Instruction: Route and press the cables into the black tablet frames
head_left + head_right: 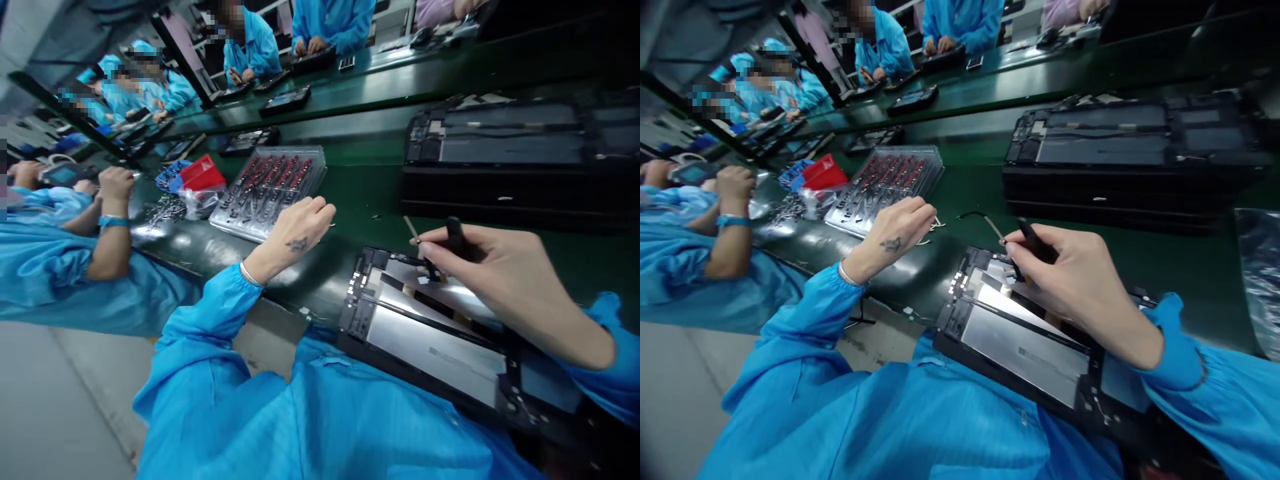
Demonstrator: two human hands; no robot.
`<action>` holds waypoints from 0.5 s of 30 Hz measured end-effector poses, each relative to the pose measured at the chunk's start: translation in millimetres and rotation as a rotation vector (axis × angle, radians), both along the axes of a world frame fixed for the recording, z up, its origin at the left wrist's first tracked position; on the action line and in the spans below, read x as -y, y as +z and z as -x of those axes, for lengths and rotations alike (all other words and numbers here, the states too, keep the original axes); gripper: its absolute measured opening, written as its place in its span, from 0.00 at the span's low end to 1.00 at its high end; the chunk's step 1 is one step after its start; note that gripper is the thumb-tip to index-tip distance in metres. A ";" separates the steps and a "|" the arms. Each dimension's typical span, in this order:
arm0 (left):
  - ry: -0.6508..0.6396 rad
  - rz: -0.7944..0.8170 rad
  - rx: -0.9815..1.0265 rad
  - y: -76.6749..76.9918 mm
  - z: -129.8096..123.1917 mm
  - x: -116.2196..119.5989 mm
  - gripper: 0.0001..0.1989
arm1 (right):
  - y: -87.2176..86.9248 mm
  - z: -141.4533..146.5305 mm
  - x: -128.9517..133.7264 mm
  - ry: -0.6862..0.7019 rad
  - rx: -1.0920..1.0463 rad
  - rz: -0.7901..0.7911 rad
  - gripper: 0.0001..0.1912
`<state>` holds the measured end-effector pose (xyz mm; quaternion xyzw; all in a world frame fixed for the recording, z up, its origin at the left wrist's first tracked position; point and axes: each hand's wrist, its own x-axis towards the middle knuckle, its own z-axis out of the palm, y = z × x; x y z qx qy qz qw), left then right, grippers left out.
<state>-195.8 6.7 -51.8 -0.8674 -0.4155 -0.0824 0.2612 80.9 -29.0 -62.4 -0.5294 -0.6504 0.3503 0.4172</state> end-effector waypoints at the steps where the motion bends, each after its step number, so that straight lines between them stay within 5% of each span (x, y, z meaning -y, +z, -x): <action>1: -0.044 0.019 0.040 -1.7 -1.3 4.1 0.10 | 1.0 1.3 0.3 -0.004 -0.030 0.035 0.15; 7: -0.429 -0.125 0.165 -1.0 -53.3 23.1 0.08 | 1.8 6.1 3.7 -0.009 -0.027 0.063 0.13; 15: -0.414 -0.143 0.094 6.7 -77.0 17.8 0.12 | -5.9 -0.1 1.4 0.034 0.098 -0.130 0.13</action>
